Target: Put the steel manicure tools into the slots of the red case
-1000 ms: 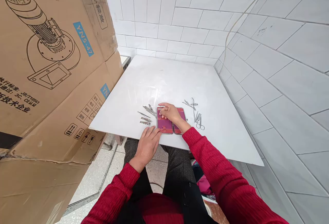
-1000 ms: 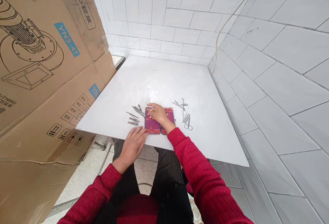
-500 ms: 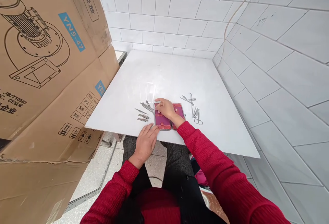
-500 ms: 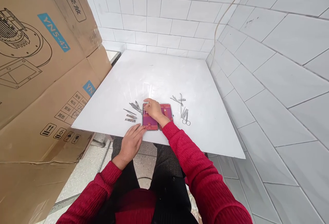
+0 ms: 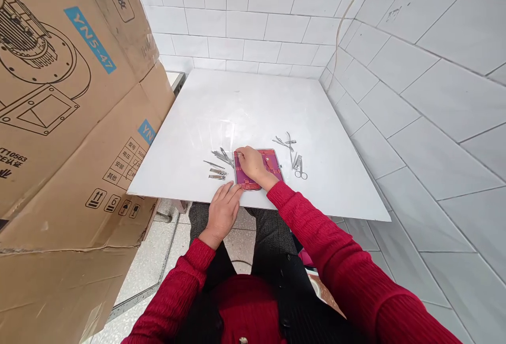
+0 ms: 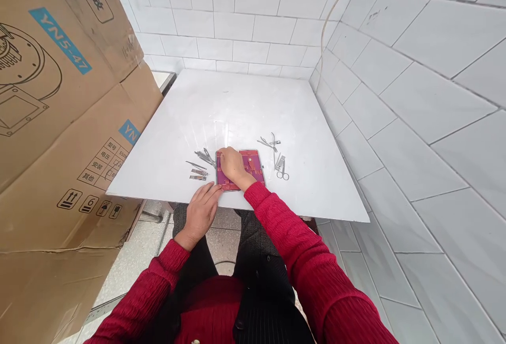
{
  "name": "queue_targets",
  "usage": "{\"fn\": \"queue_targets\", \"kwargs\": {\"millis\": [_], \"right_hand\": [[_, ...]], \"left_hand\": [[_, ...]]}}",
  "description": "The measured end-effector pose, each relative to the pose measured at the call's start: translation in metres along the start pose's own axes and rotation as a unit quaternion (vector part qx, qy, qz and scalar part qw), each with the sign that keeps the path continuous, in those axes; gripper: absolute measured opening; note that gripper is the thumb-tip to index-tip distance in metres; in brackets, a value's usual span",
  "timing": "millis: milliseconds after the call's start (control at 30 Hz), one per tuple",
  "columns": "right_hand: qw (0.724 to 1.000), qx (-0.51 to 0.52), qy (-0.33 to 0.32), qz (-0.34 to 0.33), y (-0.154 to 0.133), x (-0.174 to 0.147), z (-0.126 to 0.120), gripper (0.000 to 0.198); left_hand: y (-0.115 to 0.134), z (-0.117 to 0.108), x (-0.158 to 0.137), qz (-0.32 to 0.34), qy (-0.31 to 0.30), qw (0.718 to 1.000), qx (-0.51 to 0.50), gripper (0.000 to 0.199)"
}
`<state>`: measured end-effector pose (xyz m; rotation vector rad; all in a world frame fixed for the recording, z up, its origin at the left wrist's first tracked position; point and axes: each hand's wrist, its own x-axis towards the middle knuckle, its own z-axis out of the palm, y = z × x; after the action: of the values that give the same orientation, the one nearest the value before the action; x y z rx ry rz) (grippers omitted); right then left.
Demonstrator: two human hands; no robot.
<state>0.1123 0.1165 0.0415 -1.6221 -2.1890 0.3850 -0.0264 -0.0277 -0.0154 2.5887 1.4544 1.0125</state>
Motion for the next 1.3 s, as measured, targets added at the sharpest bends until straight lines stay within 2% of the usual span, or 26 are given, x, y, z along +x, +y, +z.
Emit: {"fn": "queue_targets", "kwargs": {"millis": [200,467,667,800,933,1100,1300], "right_hand": [[0.999,-0.040,-0.010,0.011,-0.007,-0.008,0.001,0.036],[0.997,-0.076,0.011,-0.021,-0.008,-0.019,0.007,0.041],[0.997,-0.065,0.018,-0.038,-0.003,-0.027,0.011,0.040],[0.997,-0.051,0.018,-0.053,-0.008,-0.029,0.005,0.034],[0.994,-0.049,-0.012,-0.099,-0.027,-0.023,-0.004,0.024],[0.987,-0.081,-0.081,-0.115,-0.050,-0.011,-0.009,0.021],[0.983,-0.050,-0.104,-0.142,-0.059,-0.016,-0.004,0.013]], "left_hand": [[0.000,0.002,-0.001,0.000,0.007,1.000,0.008,0.042],[0.002,0.001,-0.002,-0.003,0.003,1.000,0.012,0.040],[0.003,-0.001,-0.002,-0.002,-0.003,1.000,0.014,0.040],[0.006,-0.002,-0.003,-0.007,-0.007,1.000,0.017,0.038],[0.007,-0.002,-0.004,-0.008,0.004,1.000,0.023,0.035],[0.007,0.000,-0.007,-0.007,0.014,0.999,0.039,0.035],[0.006,0.003,-0.009,-0.016,0.009,0.999,0.043,0.040]]}}
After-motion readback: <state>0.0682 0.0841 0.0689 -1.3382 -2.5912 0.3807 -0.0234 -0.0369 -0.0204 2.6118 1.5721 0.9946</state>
